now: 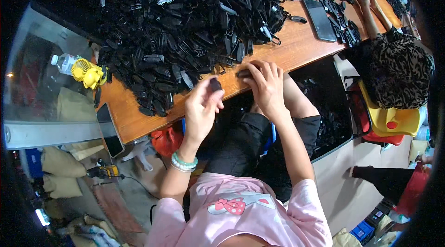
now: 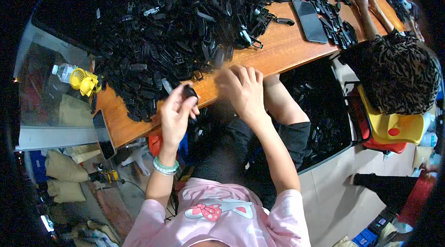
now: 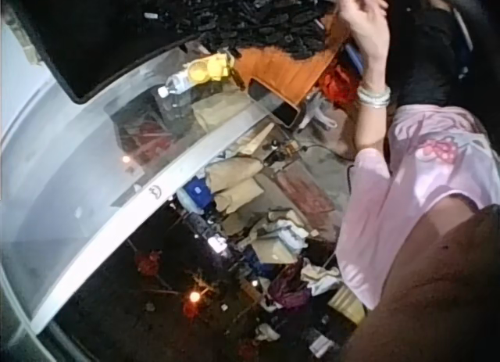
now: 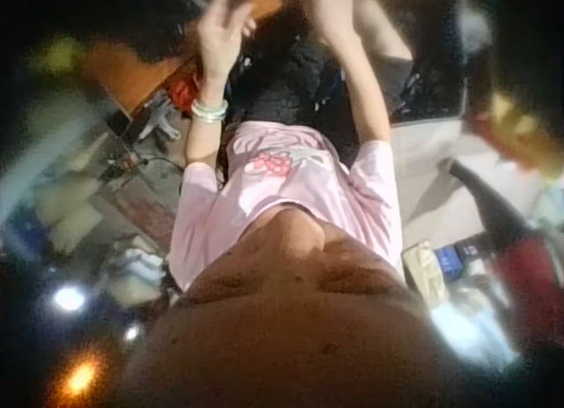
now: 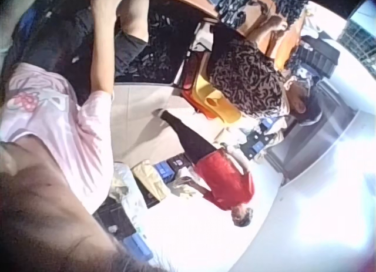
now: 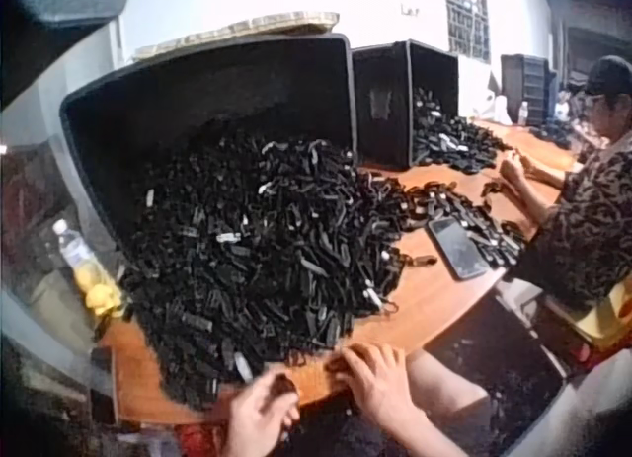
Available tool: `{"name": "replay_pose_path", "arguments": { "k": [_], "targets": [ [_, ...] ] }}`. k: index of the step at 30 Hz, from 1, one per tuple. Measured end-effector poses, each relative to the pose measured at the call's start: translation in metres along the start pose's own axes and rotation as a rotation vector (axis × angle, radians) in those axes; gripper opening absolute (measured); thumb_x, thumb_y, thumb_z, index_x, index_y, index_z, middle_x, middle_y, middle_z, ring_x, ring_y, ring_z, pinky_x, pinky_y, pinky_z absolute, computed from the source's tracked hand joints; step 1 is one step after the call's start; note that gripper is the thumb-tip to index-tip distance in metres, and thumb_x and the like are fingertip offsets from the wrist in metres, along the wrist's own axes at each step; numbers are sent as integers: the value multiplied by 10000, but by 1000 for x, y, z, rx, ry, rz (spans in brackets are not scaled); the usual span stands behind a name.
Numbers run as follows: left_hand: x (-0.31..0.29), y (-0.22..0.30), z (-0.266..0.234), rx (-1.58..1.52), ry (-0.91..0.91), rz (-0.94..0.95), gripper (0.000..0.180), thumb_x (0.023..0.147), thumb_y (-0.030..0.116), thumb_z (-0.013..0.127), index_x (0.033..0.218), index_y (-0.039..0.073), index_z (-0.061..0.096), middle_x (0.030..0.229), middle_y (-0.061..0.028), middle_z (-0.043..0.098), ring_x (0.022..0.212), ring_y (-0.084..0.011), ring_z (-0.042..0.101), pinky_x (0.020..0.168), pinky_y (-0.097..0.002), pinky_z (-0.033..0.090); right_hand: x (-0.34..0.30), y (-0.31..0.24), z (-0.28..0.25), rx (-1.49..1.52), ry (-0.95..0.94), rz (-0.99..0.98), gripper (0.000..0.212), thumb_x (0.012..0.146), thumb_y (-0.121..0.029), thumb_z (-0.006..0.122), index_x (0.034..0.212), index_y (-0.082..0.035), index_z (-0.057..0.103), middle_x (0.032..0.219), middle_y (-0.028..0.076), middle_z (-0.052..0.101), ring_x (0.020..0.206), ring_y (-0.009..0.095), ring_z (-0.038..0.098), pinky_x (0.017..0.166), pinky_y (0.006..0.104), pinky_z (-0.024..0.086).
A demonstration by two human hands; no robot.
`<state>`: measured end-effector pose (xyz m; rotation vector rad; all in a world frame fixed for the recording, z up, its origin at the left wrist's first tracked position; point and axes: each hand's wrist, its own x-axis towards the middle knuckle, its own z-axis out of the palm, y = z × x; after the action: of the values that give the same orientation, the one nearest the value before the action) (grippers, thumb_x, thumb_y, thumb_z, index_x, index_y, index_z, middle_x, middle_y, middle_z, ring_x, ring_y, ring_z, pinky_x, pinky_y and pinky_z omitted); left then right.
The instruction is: The person assembles plastic components by picking up pieces from a pile on the table and fitting them together by hand.
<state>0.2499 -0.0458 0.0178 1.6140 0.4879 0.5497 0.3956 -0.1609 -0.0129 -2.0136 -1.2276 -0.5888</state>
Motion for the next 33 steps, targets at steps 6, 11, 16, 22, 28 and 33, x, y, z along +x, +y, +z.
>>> {"name": "replay_pose_path", "arguments": {
  "k": [6, 11, 16, 22, 28, 33],
  "targets": [
    [-16, -7, 3, 74, -96, -13, 246, 872, 47, 600, 1091, -63, 591, 755, -51, 575, 591, -89, 545, 510, -217, 422, -18, -26, -31, 691, -110, 291, 256, 798, -50, 652, 1043, -9, 588, 952, 166, 586, 898, 333, 578, 798, 377, 454],
    [-16, 10, 0, 173, -151, 106, 252, 831, 9, 628, 1060, -89, 590, 798, -111, 580, 606, -144, 571, 544, -252, 445, -23, -34, -39, 788, -190, 284, 276, 847, -48, 606, 1117, 7, 593, 958, 177, 604, 893, 315, 606, 782, 337, 473],
    [-19, 14, -1, 293, -172, 211, 259, 791, 7, 674, 1020, -94, 604, 819, -160, 603, 663, -236, 590, 600, -305, 457, -25, -41, -44, 758, -258, 263, 307, 851, -66, 606, 1148, 4, 581, 966, 178, 603, 904, 313, 603, 788, 342, 473],
    [-21, 24, -2, 376, -152, 269, 251, 782, 17, 685, 995, -91, 609, 797, -165, 596, 657, -272, 585, 590, -333, 454, -26, -52, -47, 666, -227, 223, 290, 839, -13, 583, 1125, 24, 554, 891, 193, 572, 817, 368, 579, 699, 382, 469],
    [-20, 39, -4, 472, -173, 470, 221, 783, 46, 688, 944, -78, 601, 762, -169, 569, 627, -301, 571, 556, -356, 438, -26, -53, -49, 577, -169, 136, 315, 783, 20, 613, 1093, 13, 562, 850, 172, 563, 740, 349, 584, 615, 391, 472],
    [-20, 49, -10, 487, -239, 426, 199, 783, 54, 687, 914, -67, 598, 717, -159, 535, 585, -306, 544, 532, -372, 420, -27, -58, -53, 499, -199, 77, 341, 733, 48, 634, 1063, 4, 555, 808, 153, 546, 708, 334, 572, 576, 408, 455]
  ]
}}
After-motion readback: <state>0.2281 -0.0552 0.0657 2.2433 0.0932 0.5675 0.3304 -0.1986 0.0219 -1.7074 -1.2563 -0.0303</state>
